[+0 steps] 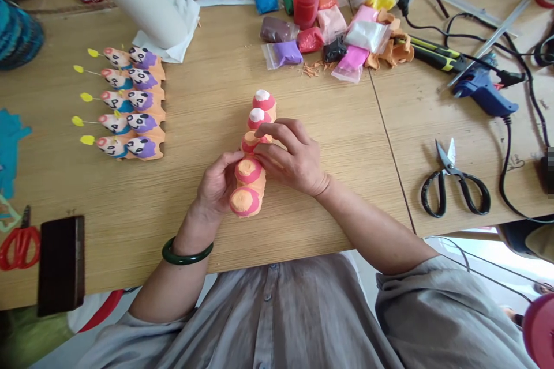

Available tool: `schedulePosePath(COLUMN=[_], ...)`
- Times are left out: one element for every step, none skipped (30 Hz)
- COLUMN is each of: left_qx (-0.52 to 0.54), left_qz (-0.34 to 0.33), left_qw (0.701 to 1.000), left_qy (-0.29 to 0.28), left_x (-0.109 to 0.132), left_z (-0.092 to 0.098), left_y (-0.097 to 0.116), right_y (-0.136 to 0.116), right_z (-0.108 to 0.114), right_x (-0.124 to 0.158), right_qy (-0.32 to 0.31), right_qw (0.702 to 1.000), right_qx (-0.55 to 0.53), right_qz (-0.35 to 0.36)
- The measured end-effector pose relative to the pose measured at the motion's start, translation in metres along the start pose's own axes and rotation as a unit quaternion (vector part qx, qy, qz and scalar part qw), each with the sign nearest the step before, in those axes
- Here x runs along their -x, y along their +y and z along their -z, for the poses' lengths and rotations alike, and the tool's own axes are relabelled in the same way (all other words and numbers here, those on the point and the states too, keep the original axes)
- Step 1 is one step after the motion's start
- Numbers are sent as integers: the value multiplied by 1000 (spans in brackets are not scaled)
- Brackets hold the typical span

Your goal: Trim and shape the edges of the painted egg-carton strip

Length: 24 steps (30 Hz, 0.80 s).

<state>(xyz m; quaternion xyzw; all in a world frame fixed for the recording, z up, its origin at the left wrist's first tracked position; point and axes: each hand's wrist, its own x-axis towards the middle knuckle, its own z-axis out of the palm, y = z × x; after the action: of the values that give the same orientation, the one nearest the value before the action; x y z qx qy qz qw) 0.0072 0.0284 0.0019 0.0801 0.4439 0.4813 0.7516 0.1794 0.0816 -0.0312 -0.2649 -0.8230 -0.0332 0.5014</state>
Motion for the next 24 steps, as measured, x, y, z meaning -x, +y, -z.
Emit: schedulePosePath(left_qx=[-2, -5, -7, -10, -15, -21, -25, -26, -24, -20, -14, -9, -7, -9, -13, -20, -28, -37, -46, -56, -65, -72, -76, -80], left_qz=[-5, -11, -17, -20, -20, -17, -14, -12, -10, -8, -6, -3, 0, 2, 3, 3, 2, 2, 1, 0, -1, -1, 1, 6], left_qw=[1000, 1000, 1000, 1000, 1000, 999, 999, 999, 999, 1000, 1000, 1000, 1000, 1000, 1000, 1000, 999, 999, 998, 997, 996, 995, 994, 994], left_qy=[-4, -9, -14, -18, -18, -17, -16, -16, -18, -20, -23, -25, -23, -21, -17, -16, -18, -24, -34, -46, -58, -68, -76, -80], left_x=[0, -1, -1, -2, -2, -2, -2, -3, -3, -3, -2, -3, -3, -3, -3, -4, -4, -5, -5, -6, -6, -6, -6, -6], left_z=[1, 1, 2, 3, 4, 5, 6, 6, 6, 7, 7, 7, 8, 8, 9, 10, 11, 12, 14, 15, 16, 16, 17, 18], left_y=[0, -1, -1, -2, -2, -1, -1, 0, 1, 2, 2, 3, 4, 5, 5, 5, 6, 6, 6, 7, 8, 9, 10, 11], right_y=[0, 0, 0, 0, 0, 0, 0, 0, 0, 0, -1, -1, -1, -1, -2, -2, -2, -2, -2, -2, -2, -2, -2, -2], right_z=[1, 1, 1, 1, 1, 1, 1, 0, -1, -2, -3, -4, -5, -5, -5, -5, -5, -5, -6, -6, -6, -6, -6, -7], right_x=[0, 1, 1, 2, 3, 3, 3, 4, 4, 4, 4, 4, 4, 4, 4, 4, 5, 5, 6, 7, 7, 8, 8, 8], right_qy=[-6, -12, -20, -29, -37, -42, -44, -42, -37, -31, -24, -18, -15, -15, -18, -23, -28, -31, -32, -33, -34, -35, -39, -43], right_qw=[1000, 1000, 1000, 1000, 999, 999, 999, 999, 999, 1000, 1000, 1000, 1000, 1000, 1000, 1000, 999, 999, 999, 999, 999, 999, 999, 999], right_qx=[3, 4, 5, 7, 8, 8, 6, 2, -3, -7, -10, -12, -13, -15, -17, -19, -21, -21, -20, -17, -13, -9, -7, -5], right_qz=[1, 0, -2, -5, -7, -7, -6, -4, -1, 1, 4, 6, 6, 5, 4, 2, 1, 1, 1, 1, 1, 0, -2, -5])
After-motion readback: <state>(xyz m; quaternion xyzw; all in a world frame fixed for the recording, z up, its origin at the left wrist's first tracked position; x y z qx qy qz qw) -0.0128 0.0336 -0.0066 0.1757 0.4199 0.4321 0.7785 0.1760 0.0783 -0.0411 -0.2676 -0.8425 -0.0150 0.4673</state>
